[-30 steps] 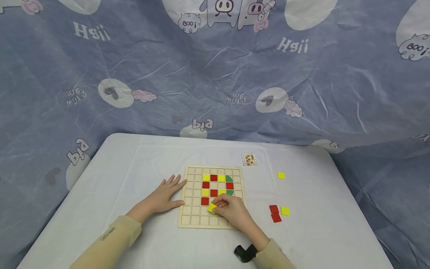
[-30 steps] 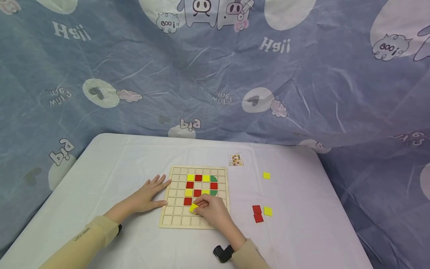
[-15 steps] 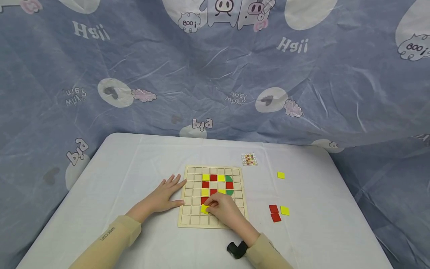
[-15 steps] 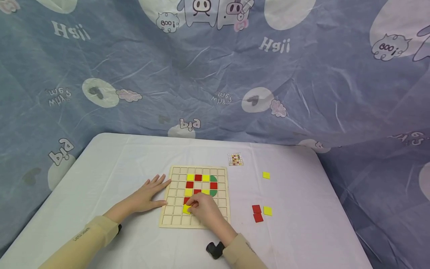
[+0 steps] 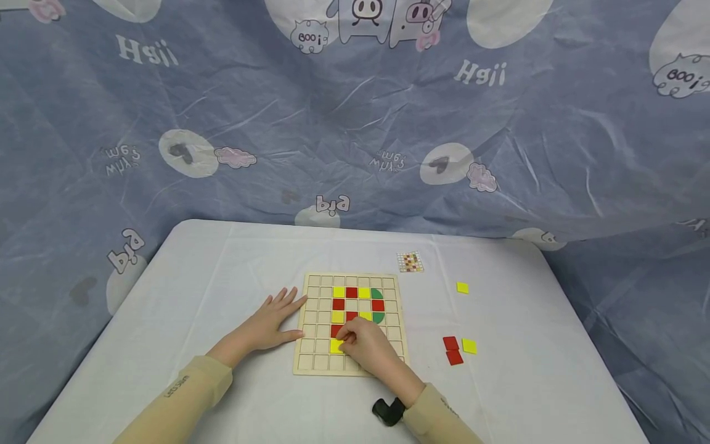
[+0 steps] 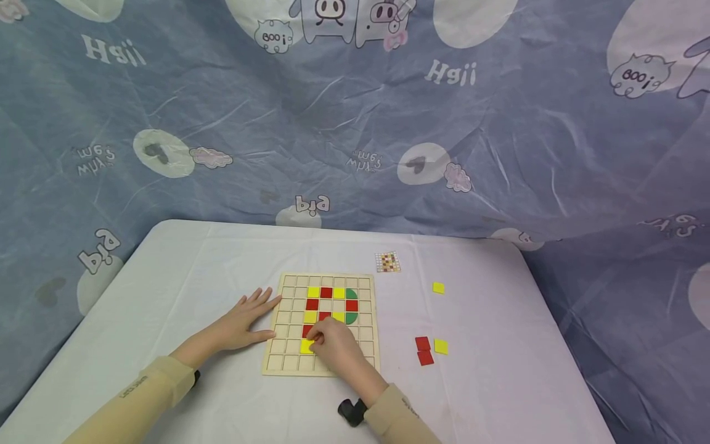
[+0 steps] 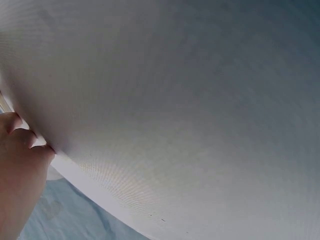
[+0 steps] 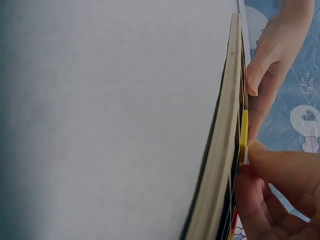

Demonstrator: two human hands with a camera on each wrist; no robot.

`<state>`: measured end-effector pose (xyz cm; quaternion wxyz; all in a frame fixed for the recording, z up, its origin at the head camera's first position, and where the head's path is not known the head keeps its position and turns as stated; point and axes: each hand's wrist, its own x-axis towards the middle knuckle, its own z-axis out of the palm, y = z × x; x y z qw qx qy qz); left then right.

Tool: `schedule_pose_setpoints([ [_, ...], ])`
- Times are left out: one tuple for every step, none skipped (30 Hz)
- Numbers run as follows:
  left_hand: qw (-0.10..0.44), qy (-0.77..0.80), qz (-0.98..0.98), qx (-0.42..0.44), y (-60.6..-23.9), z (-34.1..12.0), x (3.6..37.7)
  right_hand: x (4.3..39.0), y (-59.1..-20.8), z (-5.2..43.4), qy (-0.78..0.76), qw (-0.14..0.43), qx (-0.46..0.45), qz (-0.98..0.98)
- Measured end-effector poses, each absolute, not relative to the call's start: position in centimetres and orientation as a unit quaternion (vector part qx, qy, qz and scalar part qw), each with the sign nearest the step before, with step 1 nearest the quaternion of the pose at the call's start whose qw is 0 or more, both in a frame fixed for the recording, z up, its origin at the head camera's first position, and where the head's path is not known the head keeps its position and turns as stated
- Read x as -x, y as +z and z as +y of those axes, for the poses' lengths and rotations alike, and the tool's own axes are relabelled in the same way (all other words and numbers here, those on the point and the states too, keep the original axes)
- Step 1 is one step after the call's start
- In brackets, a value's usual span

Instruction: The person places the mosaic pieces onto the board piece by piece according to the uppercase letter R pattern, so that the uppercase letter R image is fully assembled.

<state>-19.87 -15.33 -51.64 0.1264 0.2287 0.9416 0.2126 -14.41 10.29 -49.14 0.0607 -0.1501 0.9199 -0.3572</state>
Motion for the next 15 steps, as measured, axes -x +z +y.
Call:
schedule_pose_setpoints([
  [0.127,0.214,0.941,-0.229,-51.6,-15.3,19.9,14.4,-49.1,10.3,-0.360,0.062,0.146,0.919],
  [0.127,0.215,0.941,-0.229,-51.6,-15.4,19.8,14.3,-49.1,10.4,-0.364,0.064,0.143,0.918],
  [0.127,0.215,0.941,-0.229,-51.6,-15.4,19.8,14.3,-49.0,10.5,-0.368,0.065,0.140,0.917],
  [0.126,0.215,0.941,-0.230,-51.6,-15.4,19.8,14.3,-49.0,10.7,-0.373,0.064,0.137,0.916],
  [0.126,0.216,0.940,-0.231,-51.6,-15.4,19.8,14.3,-48.9,10.8,-0.376,0.062,0.135,0.915],
  [0.126,0.216,0.940,-0.232,-51.6,-15.4,19.8,14.2,-48.7,11.0,-0.378,0.061,0.132,0.914],
  [0.126,0.216,0.940,-0.232,-51.6,-15.4,19.8,14.2,-48.6,11.3,-0.380,0.061,0.129,0.914],
  [0.126,0.216,0.940,-0.232,-51.6,-15.4,19.8,14.2,-48.5,11.7,-0.384,0.060,0.128,0.913],
  [0.127,0.216,0.940,-0.232,-51.6,-15.5,19.8,14.3,-48.3,12.1,-0.386,0.059,0.125,0.912],
  [0.127,0.216,0.940,-0.232,-51.6,-15.5,19.9,14.3,-48.2,12.6,-0.388,0.057,0.121,0.912],
  [0.127,0.215,0.940,-0.232,-51.6,-15.5,19.9,14.3,-48.0,13.1,-0.391,0.056,0.115,0.911],
  [0.127,0.214,0.940,-0.232,-51.6,-15.4,19.9,14.3,-47.8,13.7,-0.396,0.054,0.109,0.910],
  [0.128,0.214,0.941,-0.231,-51.6,-15.4,19.9,14.4,-47.7,14.3,-0.401,0.050,0.102,0.909],
  [0.128,0.213,0.941,-0.231,-51.6,-15.4,19.9,14.5,-47.6,15.0,-0.405,0.045,0.092,0.909],
  [0.127,0.213,0.941,-0.231,-51.6,-15.4,19.9,14.5,-47.5,15.6,-0.405,0.038,0.083,0.910],
])
